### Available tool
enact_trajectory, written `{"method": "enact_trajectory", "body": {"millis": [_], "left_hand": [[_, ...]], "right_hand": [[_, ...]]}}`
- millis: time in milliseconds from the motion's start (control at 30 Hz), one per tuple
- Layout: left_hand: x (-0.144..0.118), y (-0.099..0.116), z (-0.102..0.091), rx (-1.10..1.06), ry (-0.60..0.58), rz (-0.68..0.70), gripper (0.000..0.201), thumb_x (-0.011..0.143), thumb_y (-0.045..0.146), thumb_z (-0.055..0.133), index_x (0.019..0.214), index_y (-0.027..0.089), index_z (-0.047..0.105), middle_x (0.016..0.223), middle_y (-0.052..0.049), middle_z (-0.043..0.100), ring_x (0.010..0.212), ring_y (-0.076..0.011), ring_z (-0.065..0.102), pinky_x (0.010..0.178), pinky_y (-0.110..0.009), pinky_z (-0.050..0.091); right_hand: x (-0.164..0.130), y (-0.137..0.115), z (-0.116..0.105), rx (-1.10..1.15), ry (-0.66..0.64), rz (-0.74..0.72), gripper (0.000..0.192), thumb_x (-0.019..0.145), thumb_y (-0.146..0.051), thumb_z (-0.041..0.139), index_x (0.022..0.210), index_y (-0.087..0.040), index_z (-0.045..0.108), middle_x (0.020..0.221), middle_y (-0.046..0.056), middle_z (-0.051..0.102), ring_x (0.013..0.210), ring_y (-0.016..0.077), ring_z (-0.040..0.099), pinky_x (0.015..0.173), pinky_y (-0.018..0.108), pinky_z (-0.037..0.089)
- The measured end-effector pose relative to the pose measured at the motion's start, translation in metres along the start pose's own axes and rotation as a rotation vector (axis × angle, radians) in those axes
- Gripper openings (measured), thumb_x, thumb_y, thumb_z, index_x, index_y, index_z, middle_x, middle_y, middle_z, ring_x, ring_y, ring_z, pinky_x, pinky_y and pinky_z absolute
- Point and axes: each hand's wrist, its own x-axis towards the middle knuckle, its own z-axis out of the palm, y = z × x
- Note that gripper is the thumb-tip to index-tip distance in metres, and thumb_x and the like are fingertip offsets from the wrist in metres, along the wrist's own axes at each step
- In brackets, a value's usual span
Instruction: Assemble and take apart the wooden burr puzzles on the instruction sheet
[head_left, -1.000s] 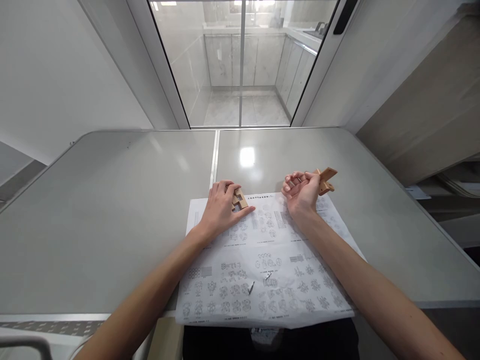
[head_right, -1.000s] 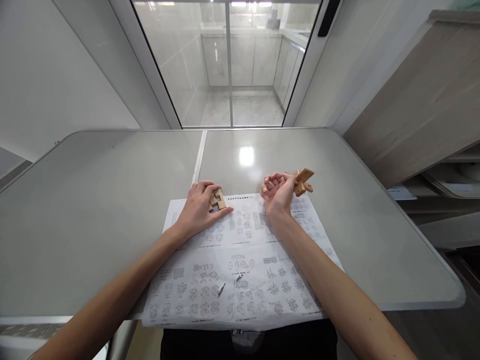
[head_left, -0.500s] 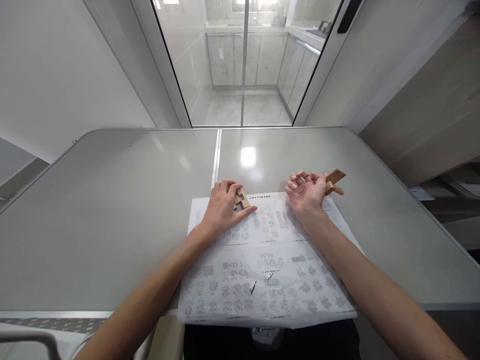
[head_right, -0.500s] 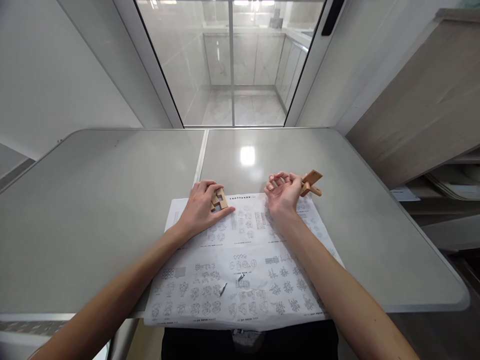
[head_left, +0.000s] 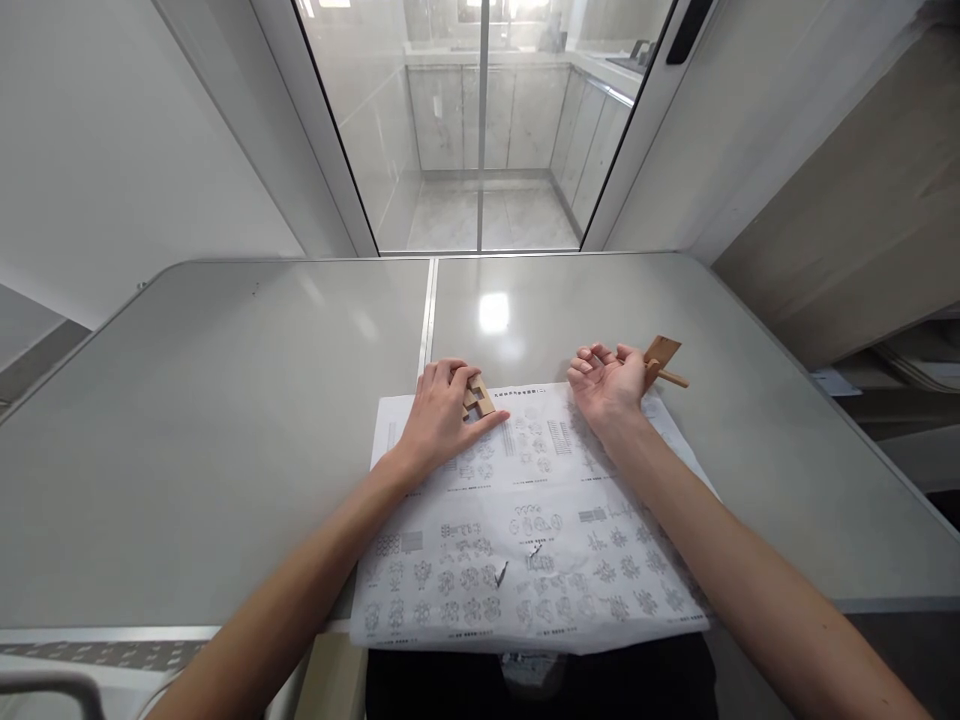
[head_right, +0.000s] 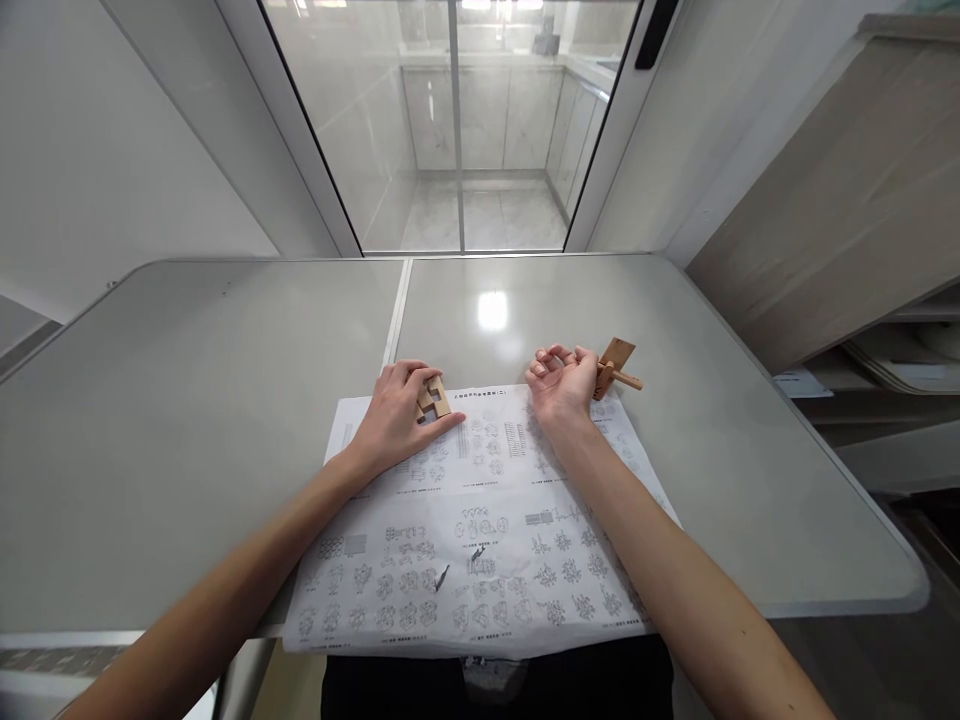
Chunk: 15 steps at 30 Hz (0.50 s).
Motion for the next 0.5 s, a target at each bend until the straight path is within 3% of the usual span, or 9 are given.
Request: {"method": "enact_trajectory", "body": {"millis": [500], "left_hand": [[-0.0005, -0.0010, 0.0007, -0.023, 0.007, 0.013, 0.061, 0.087, 0.061, 0.079, 0.132, 0.024, 0.060, 0.135, -0.013, 0.058, 0.130, -0.0367, 0.051, 0.114, -0.057, 0.046]], "right_hand": [[0.0080, 0.0010, -0.0031, 0.003, 0.061, -0.007, 0.029, 0.110, -0.041, 0.032, 0.088, -0.026, 0.043, 0.070, -0.003, 0.055, 0.045, 0.0097, 0.045, 0.037, 0.016, 0.039]]}}
